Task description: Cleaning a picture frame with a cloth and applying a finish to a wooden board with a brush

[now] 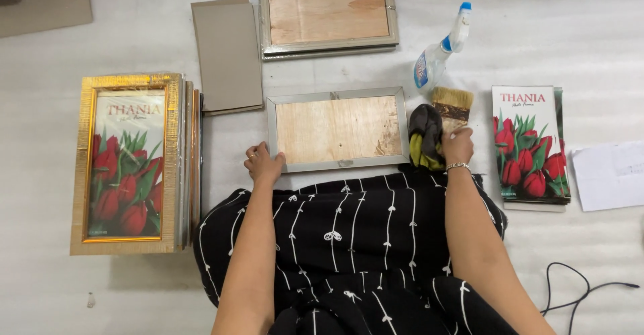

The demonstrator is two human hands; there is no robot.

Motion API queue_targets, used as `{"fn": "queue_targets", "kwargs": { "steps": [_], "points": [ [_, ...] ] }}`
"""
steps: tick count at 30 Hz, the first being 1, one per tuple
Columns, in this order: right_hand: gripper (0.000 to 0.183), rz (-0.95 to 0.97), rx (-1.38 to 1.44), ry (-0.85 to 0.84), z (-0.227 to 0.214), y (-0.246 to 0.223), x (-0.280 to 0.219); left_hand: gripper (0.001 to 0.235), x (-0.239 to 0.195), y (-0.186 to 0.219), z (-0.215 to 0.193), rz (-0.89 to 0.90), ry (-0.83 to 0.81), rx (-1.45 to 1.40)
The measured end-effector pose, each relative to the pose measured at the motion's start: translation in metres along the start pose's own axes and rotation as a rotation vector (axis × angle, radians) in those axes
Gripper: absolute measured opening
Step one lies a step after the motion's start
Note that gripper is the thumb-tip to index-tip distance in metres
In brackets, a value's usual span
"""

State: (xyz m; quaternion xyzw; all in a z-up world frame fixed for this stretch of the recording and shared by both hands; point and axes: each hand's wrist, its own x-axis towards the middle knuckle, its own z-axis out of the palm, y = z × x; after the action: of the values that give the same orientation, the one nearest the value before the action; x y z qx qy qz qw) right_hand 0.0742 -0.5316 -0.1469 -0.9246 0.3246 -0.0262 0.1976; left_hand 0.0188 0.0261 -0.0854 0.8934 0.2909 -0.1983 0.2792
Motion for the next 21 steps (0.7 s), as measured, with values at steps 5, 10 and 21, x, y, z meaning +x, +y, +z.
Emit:
{"fn": "queue_targets", "kwargs": {
  "steps": [5,10,21],
  "points": [
    [0.053,0.092,-0.165,-0.048,-0.009,-0.014,-0.015,0.073,-0.004,0.002,-0.005,0.004,0.008,-0.010],
    [0.045,0.086,-0.208,0.185,-0.033,-0.034,-0.031,0.078,-0.004,0.003,-0.004,0.024,0.014,0.000],
    [0.037,-0.025,-0.010,-0.060,-0.156,-0.043,-0.027,0.084,-0.009,0.008,-0.005,0.052,0.000,0.008]
  ]
}}
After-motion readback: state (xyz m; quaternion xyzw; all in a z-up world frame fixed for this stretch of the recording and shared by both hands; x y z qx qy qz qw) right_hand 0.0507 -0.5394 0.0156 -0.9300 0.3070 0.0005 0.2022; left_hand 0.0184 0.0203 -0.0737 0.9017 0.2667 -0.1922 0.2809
